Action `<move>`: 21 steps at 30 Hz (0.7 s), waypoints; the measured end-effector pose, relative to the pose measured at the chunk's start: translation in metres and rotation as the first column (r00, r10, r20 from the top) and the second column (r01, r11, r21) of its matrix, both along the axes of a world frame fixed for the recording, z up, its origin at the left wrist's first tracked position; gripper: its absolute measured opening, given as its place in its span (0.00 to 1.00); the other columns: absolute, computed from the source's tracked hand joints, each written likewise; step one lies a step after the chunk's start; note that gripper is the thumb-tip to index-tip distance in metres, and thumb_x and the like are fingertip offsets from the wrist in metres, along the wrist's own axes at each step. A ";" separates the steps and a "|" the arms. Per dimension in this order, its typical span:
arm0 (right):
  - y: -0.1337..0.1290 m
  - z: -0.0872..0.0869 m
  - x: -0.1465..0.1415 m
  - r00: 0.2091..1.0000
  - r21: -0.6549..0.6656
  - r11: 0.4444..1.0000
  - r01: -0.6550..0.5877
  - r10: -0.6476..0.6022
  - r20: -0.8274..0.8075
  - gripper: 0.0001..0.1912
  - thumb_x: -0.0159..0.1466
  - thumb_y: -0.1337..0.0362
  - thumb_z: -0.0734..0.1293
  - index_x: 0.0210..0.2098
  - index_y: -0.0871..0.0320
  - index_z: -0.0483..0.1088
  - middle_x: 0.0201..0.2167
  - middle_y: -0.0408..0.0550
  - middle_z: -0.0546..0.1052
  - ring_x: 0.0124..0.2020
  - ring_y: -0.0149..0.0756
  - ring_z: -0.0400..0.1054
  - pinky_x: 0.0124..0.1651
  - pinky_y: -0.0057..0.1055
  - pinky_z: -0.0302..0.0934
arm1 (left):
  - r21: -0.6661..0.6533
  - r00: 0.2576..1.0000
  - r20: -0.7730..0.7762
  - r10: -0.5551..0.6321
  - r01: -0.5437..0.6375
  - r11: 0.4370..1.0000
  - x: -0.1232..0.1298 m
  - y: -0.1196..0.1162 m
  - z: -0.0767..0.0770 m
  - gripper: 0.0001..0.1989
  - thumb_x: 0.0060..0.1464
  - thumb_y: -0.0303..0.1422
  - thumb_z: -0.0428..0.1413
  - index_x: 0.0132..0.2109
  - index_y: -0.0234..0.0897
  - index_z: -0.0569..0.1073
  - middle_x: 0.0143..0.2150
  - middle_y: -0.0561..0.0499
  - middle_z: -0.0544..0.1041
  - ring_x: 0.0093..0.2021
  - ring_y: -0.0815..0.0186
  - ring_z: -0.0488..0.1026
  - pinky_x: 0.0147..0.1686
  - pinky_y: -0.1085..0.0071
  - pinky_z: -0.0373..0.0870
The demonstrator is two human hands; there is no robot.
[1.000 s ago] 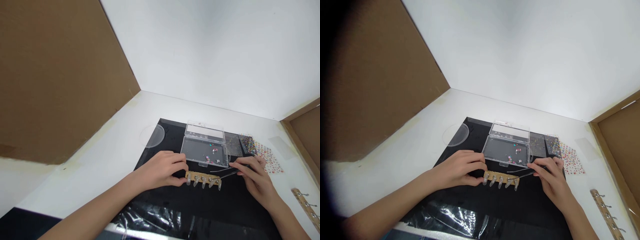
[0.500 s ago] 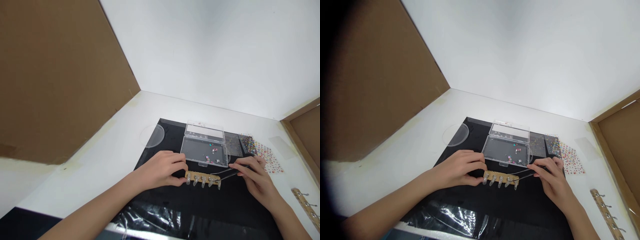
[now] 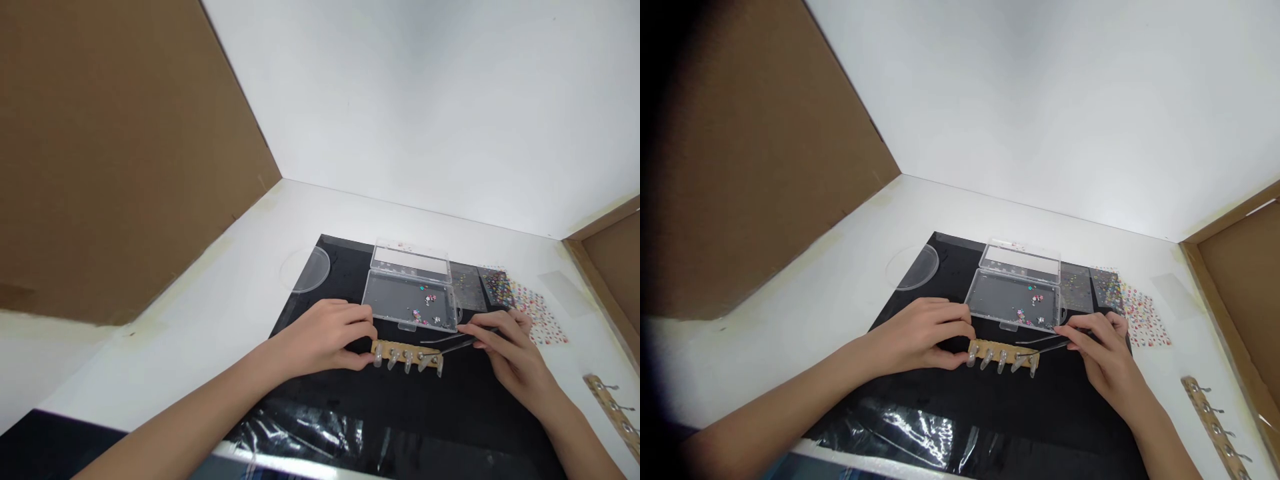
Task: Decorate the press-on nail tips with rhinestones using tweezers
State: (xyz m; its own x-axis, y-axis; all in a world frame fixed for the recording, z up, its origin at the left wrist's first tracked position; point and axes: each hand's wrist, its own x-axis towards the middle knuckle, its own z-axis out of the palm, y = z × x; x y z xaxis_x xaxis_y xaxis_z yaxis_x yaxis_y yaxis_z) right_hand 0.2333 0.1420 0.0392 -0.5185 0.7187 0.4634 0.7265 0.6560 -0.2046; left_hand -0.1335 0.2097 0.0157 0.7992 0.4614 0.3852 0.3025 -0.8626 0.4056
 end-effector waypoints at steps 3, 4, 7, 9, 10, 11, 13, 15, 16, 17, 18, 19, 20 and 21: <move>0.000 0.002 0.001 1.000 -0.011 1.000 -0.016 0.016 -0.014 0.27 0.72 0.77 0.62 0.63 0.44 0.73 0.43 0.44 0.82 0.41 0.34 0.77 0.49 0.40 0.54 | -0.003 1.000 -0.004 0.002 -0.003 1.000 0.000 0.000 -0.001 0.07 0.69 0.38 0.59 0.44 0.40 0.76 0.41 0.55 0.80 0.32 0.69 0.76 0.34 0.69 0.68; 0.000 0.003 0.002 1.000 -0.017 1.000 -0.020 0.020 -0.019 0.28 0.72 0.77 0.62 0.63 0.43 0.73 0.43 0.44 0.82 0.40 0.34 0.77 0.49 0.40 0.54 | -0.005 1.000 -0.004 0.003 -0.003 1.000 0.000 0.000 -0.002 0.07 0.69 0.38 0.59 0.44 0.40 0.76 0.41 0.56 0.80 0.33 0.69 0.76 0.34 0.69 0.68; -0.001 0.004 0.002 0.999 -0.027 0.999 -0.022 0.021 -0.029 0.28 0.72 0.77 0.63 0.63 0.42 0.73 0.41 0.43 0.82 0.39 0.35 0.77 0.48 0.41 0.55 | -0.004 1.000 -0.009 0.006 -0.006 1.000 0.000 0.000 -0.002 0.07 0.69 0.38 0.59 0.43 0.41 0.76 0.40 0.56 0.80 0.32 0.68 0.76 0.34 0.69 0.67; -0.001 0.004 0.003 0.999 -0.023 0.999 -0.023 0.023 -0.029 0.27 0.72 0.77 0.63 0.62 0.42 0.73 0.41 0.43 0.82 0.39 0.35 0.77 0.48 0.41 0.55 | -0.005 1.000 -0.014 0.009 -0.009 1.000 0.000 0.000 -0.002 0.07 0.69 0.39 0.59 0.43 0.41 0.76 0.40 0.55 0.80 0.32 0.69 0.76 0.33 0.69 0.67; -0.001 0.004 0.003 0.999 -0.017 1.000 -0.022 0.022 -0.025 0.27 0.72 0.77 0.63 0.62 0.43 0.73 0.41 0.43 0.82 0.40 0.35 0.77 0.48 0.41 0.55 | -0.006 1.000 -0.014 0.008 -0.008 1.000 0.000 0.000 -0.002 0.07 0.69 0.39 0.59 0.43 0.41 0.77 0.40 0.55 0.80 0.32 0.69 0.76 0.33 0.69 0.67; -0.001 0.004 0.003 1.000 -0.008 1.000 -0.018 0.018 -0.022 0.27 0.72 0.77 0.63 0.63 0.43 0.73 0.42 0.44 0.82 0.40 0.35 0.77 0.49 0.41 0.55 | -0.006 1.000 -0.015 0.006 -0.006 1.000 0.000 0.000 -0.002 0.07 0.70 0.39 0.59 0.44 0.40 0.77 0.40 0.55 0.81 0.32 0.69 0.76 0.33 0.69 0.67; -0.002 0.004 0.002 1.000 0.009 1.000 -0.002 0.002 -0.016 0.28 0.72 0.77 0.62 0.64 0.42 0.73 0.42 0.44 0.82 0.40 0.35 0.77 0.49 0.41 0.54 | -0.004 1.000 -0.016 0.004 -0.004 1.000 -0.001 0.000 -0.002 0.08 0.70 0.39 0.59 0.43 0.40 0.77 0.40 0.55 0.81 0.32 0.69 0.76 0.34 0.69 0.67; -0.001 0.003 0.001 1.000 0.023 1.000 0.012 -0.012 -0.018 0.29 0.73 0.77 0.62 0.65 0.41 0.72 0.43 0.44 0.82 0.40 0.35 0.77 0.49 0.40 0.54 | 0.002 1.000 -0.014 0.005 -0.005 1.000 -0.001 0.000 -0.003 0.08 0.69 0.39 0.59 0.43 0.40 0.76 0.40 0.55 0.80 0.32 0.69 0.76 0.33 0.69 0.67; -0.001 0.003 0.000 1.000 0.024 1.000 0.011 -0.011 -0.018 0.29 0.72 0.77 0.62 0.65 0.42 0.72 0.44 0.44 0.82 0.40 0.35 0.77 0.49 0.40 0.54 | 0.003 1.000 -0.013 0.006 -0.006 1.000 -0.001 0.000 -0.003 0.08 0.69 0.39 0.59 0.43 0.40 0.76 0.40 0.56 0.80 0.32 0.69 0.76 0.33 0.69 0.67; -0.001 0.003 0.000 1.000 0.022 1.000 0.003 -0.002 -0.018 0.29 0.72 0.77 0.62 0.65 0.43 0.73 0.44 0.44 0.82 0.41 0.35 0.77 0.49 0.40 0.54 | 0.005 1.000 -0.007 0.008 -0.008 1.000 0.000 0.000 -0.003 0.07 0.69 0.39 0.60 0.43 0.41 0.76 0.40 0.56 0.80 0.32 0.69 0.76 0.33 0.69 0.67; -0.001 0.003 -0.001 1.000 0.019 1.000 -0.011 0.011 -0.017 0.28 0.72 0.78 0.63 0.64 0.45 0.74 0.44 0.45 0.81 0.42 0.34 0.77 0.49 0.39 0.55 | 0.006 1.000 -0.002 0.009 -0.009 1.000 0.000 0.000 -0.003 0.07 0.68 0.38 0.60 0.43 0.41 0.76 0.40 0.56 0.80 0.32 0.69 0.76 0.33 0.69 0.67; 0.000 0.003 -0.001 1.000 0.016 1.000 -0.027 0.027 -0.016 0.27 0.71 0.79 0.63 0.62 0.47 0.74 0.44 0.45 0.81 0.42 0.34 0.76 0.49 0.39 0.55 | 0.006 1.000 0.002 0.009 -0.009 1.000 0.000 0.000 -0.003 0.07 0.68 0.38 0.60 0.43 0.41 0.76 0.40 0.56 0.80 0.32 0.69 0.76 0.33 0.69 0.67; 0.000 0.003 -0.001 0.999 0.012 0.999 -0.043 0.044 -0.013 0.26 0.71 0.80 0.63 0.61 0.50 0.75 0.44 0.45 0.80 0.43 0.33 0.76 0.48 0.39 0.55 | 0.005 1.000 0.005 0.009 -0.009 1.000 0.001 0.000 -0.003 0.06 0.68 0.38 0.60 0.43 0.41 0.76 0.40 0.56 0.80 0.32 0.69 0.76 0.33 0.69 0.67; 0.000 0.003 -0.002 0.998 0.009 0.998 -0.057 0.057 -0.009 0.25 0.71 0.81 0.63 0.59 0.51 0.75 0.44 0.46 0.80 0.42 0.33 0.76 0.48 0.38 0.55 | 0.003 1.000 0.007 0.008 -0.008 1.000 0.001 0.000 -0.003 0.06 0.68 0.38 0.60 0.43 0.41 0.76 0.40 0.56 0.80 0.32 0.69 0.76 0.33 0.69 0.67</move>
State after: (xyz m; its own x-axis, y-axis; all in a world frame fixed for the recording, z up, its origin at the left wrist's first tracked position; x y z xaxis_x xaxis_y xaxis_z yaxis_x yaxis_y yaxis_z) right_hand 0.2317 0.1421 0.0427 -0.5542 0.6839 0.4745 0.6860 0.6981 -0.2049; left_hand -0.1329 0.2095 0.0123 0.7928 0.4663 0.3925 0.3064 -0.8615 0.4048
